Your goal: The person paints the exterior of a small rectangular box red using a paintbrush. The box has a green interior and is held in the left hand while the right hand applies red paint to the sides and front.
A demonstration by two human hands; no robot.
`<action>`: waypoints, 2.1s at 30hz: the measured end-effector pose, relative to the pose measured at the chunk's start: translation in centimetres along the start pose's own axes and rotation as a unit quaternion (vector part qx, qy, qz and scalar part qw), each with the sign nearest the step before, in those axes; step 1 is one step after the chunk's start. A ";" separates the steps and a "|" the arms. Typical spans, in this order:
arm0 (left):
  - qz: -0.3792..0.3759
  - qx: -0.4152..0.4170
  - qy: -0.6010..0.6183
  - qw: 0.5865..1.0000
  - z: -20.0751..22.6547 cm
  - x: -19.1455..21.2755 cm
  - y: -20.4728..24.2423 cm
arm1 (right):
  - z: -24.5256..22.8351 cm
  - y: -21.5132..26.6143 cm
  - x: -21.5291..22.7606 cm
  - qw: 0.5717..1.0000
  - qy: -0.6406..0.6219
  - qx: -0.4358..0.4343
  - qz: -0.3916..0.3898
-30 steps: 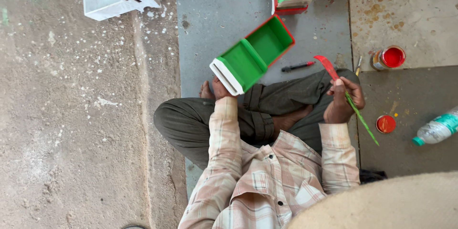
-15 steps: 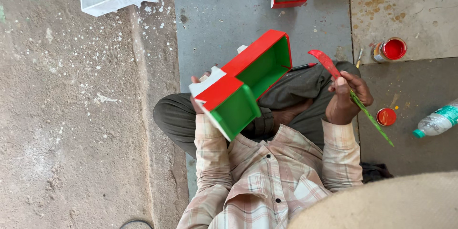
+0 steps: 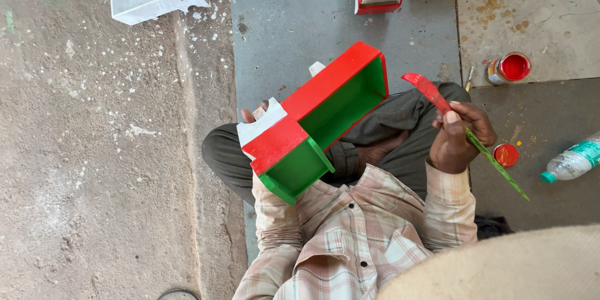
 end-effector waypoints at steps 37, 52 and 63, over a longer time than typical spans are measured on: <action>-0.061 -0.110 -0.048 0.991 -5.3 -11.5 1.5 | -7.1 4.8 -11.6 0.965 0.137 0.095 -0.203; -0.065 -0.137 -0.049 0.987 -5.6 -12.6 1.3 | -12.1 5.1 -16.3 0.912 0.309 0.186 -0.194; -0.061 -0.177 -0.075 0.979 -5.0 -11.7 1.1 | -12.6 8.0 -22.6 0.872 0.336 0.250 -0.252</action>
Point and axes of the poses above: each hand's wrist, its own y-axis away from the middle knuckle, its own x-axis out of the back of the hand, z = x × y, the point moved 10 cm from there along -y, towards the middle knuckle, and after that the axes turned 10 degrees about -x, right-handed, at the moved point
